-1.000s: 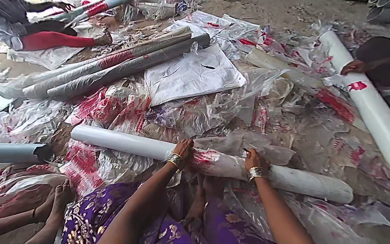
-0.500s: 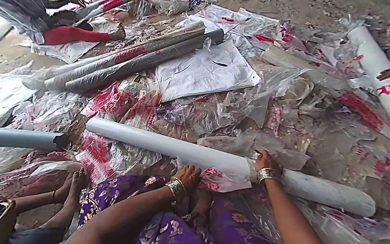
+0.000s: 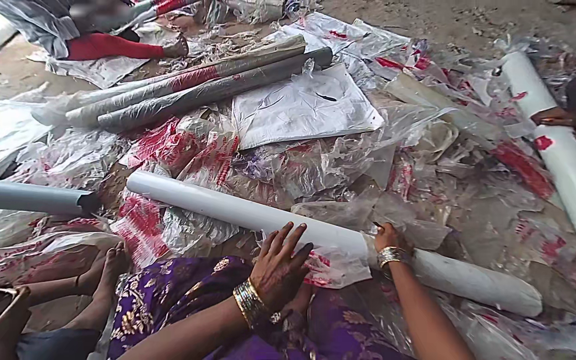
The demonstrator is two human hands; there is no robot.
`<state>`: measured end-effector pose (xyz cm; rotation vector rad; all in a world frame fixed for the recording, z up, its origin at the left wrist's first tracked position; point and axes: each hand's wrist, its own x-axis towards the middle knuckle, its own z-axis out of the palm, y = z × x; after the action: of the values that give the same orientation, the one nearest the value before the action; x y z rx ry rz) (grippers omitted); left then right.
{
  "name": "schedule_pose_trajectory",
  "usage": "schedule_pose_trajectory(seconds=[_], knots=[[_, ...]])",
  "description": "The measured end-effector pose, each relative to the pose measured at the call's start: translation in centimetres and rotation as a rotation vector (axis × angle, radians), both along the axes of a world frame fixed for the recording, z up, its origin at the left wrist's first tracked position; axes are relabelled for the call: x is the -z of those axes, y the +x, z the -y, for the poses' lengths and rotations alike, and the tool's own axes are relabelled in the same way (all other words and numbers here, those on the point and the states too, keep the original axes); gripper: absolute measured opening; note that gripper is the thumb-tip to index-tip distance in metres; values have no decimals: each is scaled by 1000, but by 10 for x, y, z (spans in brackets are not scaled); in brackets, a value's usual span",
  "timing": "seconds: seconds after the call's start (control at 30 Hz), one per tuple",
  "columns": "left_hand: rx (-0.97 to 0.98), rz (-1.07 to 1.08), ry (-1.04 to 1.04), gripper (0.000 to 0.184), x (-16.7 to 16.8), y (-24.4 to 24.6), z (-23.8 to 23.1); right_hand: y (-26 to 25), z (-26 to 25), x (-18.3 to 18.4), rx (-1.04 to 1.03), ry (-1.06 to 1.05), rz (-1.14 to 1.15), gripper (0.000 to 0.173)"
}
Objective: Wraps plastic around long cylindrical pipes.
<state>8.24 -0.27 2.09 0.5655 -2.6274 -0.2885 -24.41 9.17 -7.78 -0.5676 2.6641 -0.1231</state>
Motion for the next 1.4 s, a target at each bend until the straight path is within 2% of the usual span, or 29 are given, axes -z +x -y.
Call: schedule_pose_trajectory(seconds=[0.07,0.1,0.17,0.27,0.33,0.43,0.5,0.6,0.73,0.8,0.9,1.0,1.1,1.23,1.3,1.37,1.4], knots=[[9,-41,143,47,3,-30,6,1,1,0,-4,1,-5,40],[13,30,254,53,6,-48,8,1,1,0,-4,-3,-8,39],[37,314,442,64,12,-84,10,0,0,0,0,6,-7,39],[140,600,537,72,38,-124,-9,-3,1,0,12,2,3,40],[188,654,525,66,61,-132,-31,-4,1,-1,18,7,14,40],[160,484,325,51,93,-128,-51,-5,2,-2,19,15,22,40],[179,348,226,46,107,-125,-46,-5,2,-3,20,10,28,40],[320,193,266,37,119,-129,-20,0,-6,-7,0,-120,-61,37],[493,237,432,38,118,-149,23,19,-24,9,-158,-410,-348,28],[466,356,548,37,109,-164,38,27,-29,17,-255,-417,-388,27],[351,451,687,30,92,-190,49,19,-25,21,-288,-389,-393,30],[249,509,677,30,76,-195,36,9,-19,19,-292,-325,-367,31],[175,557,642,40,66,-182,8,10,-20,24,-309,-319,-392,30],[134,372,655,44,79,-154,-21,17,-26,25,-274,-300,-424,31],[134,304,697,54,80,-143,-30,21,-30,22,-242,-254,-409,32],[142,357,675,74,75,-140,-37,26,-31,19,-223,-264,-429,32],[145,405,609,78,74,-141,-42,27,-31,20,-223,-289,-458,30]])
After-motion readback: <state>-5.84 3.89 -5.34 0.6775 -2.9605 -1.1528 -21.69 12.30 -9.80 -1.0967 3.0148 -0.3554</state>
